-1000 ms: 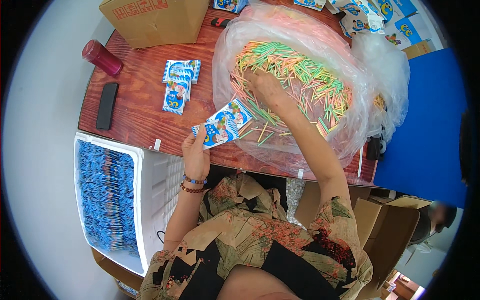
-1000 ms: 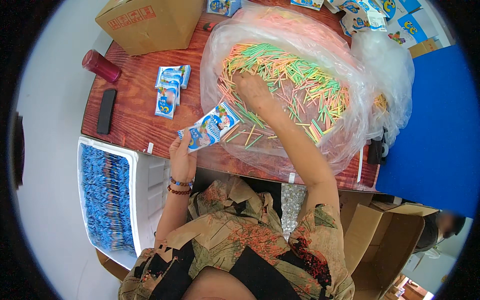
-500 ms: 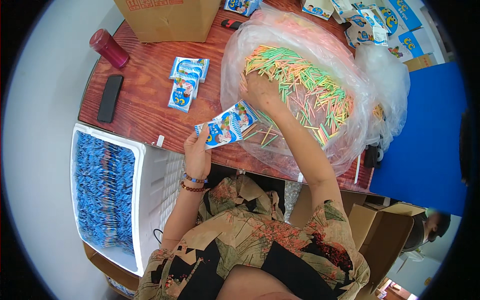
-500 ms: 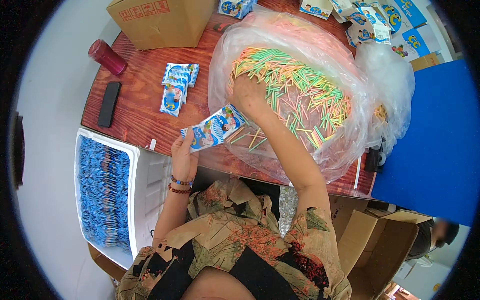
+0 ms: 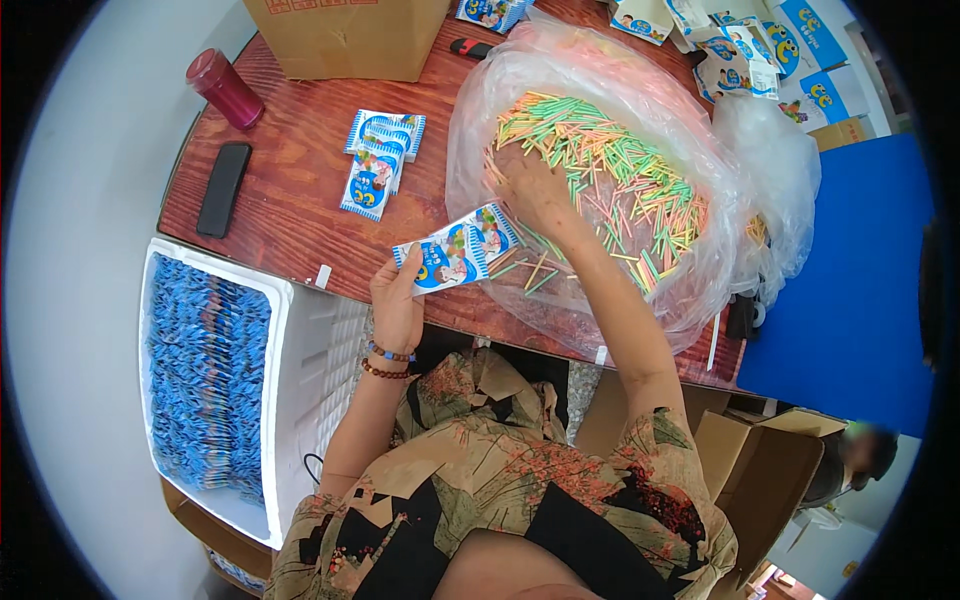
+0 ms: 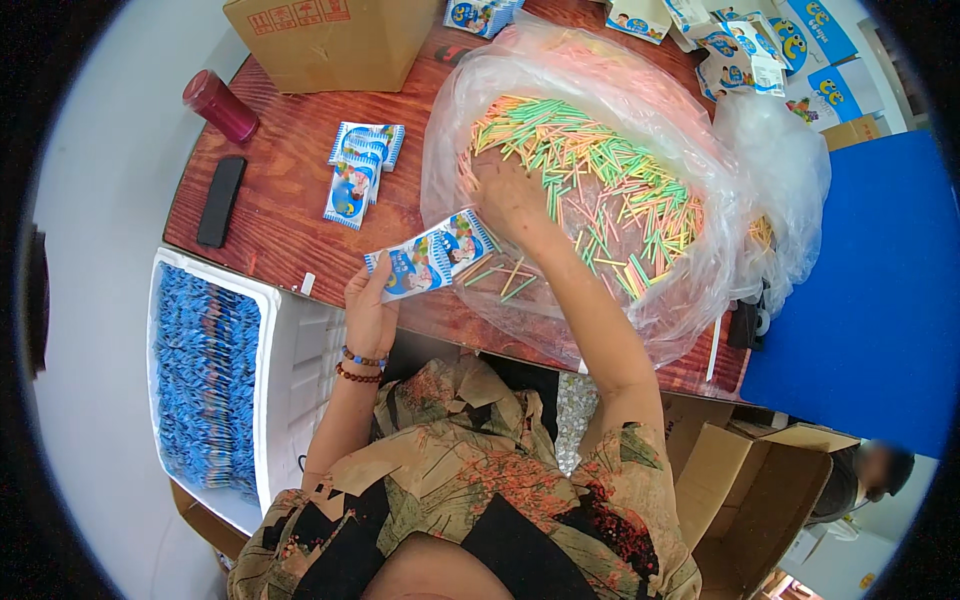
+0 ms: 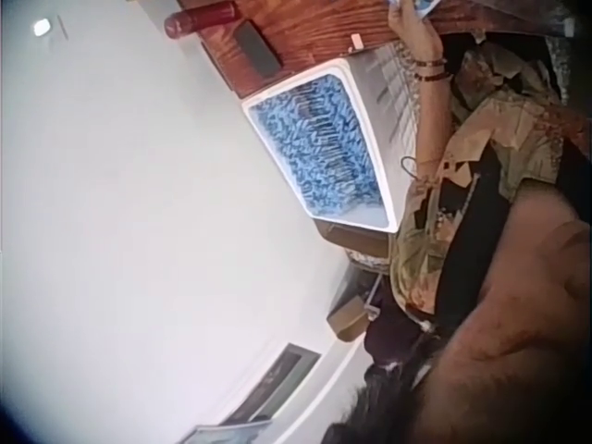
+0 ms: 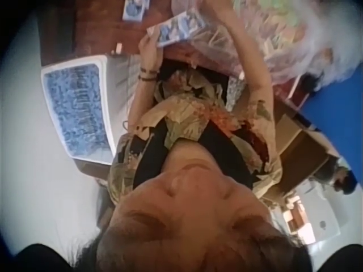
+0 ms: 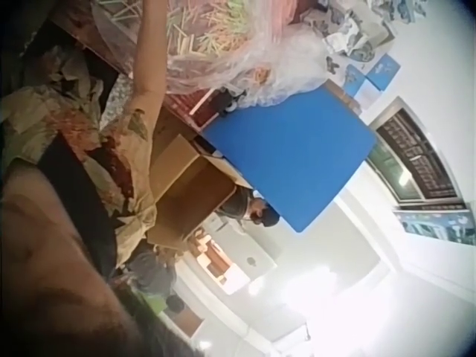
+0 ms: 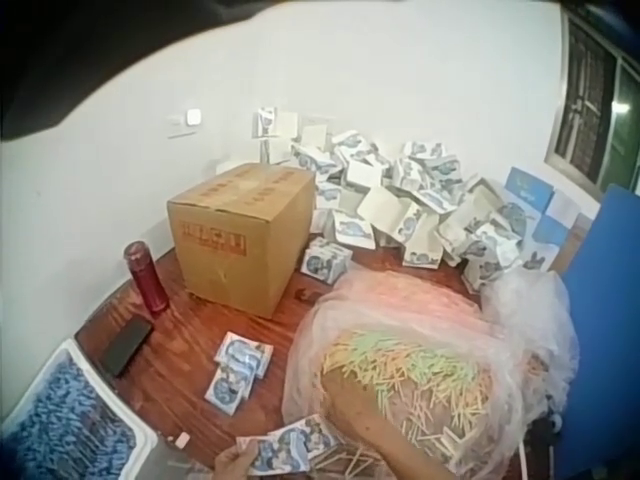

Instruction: Picking up small multicolored sticks and placing them into individual blue packets.

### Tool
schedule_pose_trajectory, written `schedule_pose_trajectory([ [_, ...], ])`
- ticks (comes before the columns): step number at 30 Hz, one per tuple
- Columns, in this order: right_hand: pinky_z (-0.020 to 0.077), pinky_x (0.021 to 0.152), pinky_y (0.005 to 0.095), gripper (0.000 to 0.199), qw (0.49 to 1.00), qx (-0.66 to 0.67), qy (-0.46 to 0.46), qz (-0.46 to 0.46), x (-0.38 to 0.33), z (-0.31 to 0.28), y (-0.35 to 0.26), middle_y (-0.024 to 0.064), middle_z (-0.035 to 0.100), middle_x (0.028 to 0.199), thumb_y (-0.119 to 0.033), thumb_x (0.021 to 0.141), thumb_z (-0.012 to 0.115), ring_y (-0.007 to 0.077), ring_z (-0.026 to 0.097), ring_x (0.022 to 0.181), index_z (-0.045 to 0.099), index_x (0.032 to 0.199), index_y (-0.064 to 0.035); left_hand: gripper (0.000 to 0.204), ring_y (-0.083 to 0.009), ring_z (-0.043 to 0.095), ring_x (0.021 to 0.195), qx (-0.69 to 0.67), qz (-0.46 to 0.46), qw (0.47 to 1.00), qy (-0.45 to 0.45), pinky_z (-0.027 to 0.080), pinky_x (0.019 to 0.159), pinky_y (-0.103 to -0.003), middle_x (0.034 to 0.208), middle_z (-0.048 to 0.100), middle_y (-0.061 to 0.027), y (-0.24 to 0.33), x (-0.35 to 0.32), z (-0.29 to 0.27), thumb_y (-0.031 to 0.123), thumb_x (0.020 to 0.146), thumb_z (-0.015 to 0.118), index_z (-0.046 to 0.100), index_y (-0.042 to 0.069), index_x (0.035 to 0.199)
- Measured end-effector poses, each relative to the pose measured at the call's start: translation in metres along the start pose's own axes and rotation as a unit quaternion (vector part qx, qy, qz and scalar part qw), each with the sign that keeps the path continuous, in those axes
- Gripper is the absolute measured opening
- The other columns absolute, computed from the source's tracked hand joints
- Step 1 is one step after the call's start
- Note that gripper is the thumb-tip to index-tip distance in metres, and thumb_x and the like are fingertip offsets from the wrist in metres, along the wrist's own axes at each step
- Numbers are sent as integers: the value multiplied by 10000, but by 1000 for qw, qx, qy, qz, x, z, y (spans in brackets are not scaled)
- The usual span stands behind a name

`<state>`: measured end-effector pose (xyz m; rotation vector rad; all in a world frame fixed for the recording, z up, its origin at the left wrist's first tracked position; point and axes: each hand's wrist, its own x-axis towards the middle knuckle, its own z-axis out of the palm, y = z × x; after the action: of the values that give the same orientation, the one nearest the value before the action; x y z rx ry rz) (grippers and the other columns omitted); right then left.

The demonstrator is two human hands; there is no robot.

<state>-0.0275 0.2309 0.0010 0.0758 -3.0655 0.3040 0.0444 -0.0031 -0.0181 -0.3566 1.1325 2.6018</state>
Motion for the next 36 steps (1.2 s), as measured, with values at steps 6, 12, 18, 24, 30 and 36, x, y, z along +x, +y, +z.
schedule_pose_trajectory([
  [6, 404, 916, 496, 453, 999, -19, -13, -22, -13, -26, 28, 142, 587, 1111, -399, 852, 614, 323, 544, 1081, 576, 1137, -49, 172, -137, 659, 911, 5, -4, 1000, -12, 516, 827, -283, 1019, 692, -75, 0, 1, -3, 151, 953, 584, 657, 3, 998],
  [12, 418, 893, 470, 481, 996, -83, -13, 9, -22, -15, 3, 168, 607, 1044, -427, 803, 639, 310, 572, 1052, 601, 1042, -11, 179, -138, 662, 904, 10, -7, 1000, -7, 516, 825, -281, 1017, 692, -76, -1, 2, -3, 149, 954, 581, 657, -6, 1000],
  [18, 434, 854, 475, 334, 991, -117, -56, -8, -18, -4, -7, 186, 631, 1023, -305, 836, 576, 319, 603, 1001, 607, 998, -14, 155, -118, 663, 880, -1, -3, 1000, -3, 538, 775, -261, 1005, 690, -68, -1, 2, -3, 117, 939, 600, 659, -3, 1017],
  [24, 440, 823, 436, 393, 998, -19, 54, -5, -25, 8, -1, 164, 612, 973, -234, 899, 527, 324, 602, 916, 528, 1254, -65, 156, -117, 661, 881, 1, -3, 1000, -10, 535, 780, -262, 1011, 689, -63, 1, 1, -2, 120, 943, 594, 659, 1, 1020],
  [30, 431, 759, 281, 334, 882, 459, 49, 97, -32, -5, 32, 24, 548, 892, -184, 1004, 471, 153, 533, 814, 467, 1316, -66, 165, -116, 659, 890, 4, -9, 1000, -17, 530, 787, -258, 1017, 687, -65, 2, 0, 0, 125, 950, 584, 655, -8, 1015],
  [36, 408, 742, 223, 141, 752, 635, 152, 92, -38, 2, 29, -20, 551, 874, -123, 981, 502, 71, 502, 818, 546, 1105, -72, 182, -121, 660, 894, 14, -4, 1000, -10, 531, 788, -260, 1014, 685, -70, 1, 0, -1, 139, 958, 575, 647, -16, 1022],
])
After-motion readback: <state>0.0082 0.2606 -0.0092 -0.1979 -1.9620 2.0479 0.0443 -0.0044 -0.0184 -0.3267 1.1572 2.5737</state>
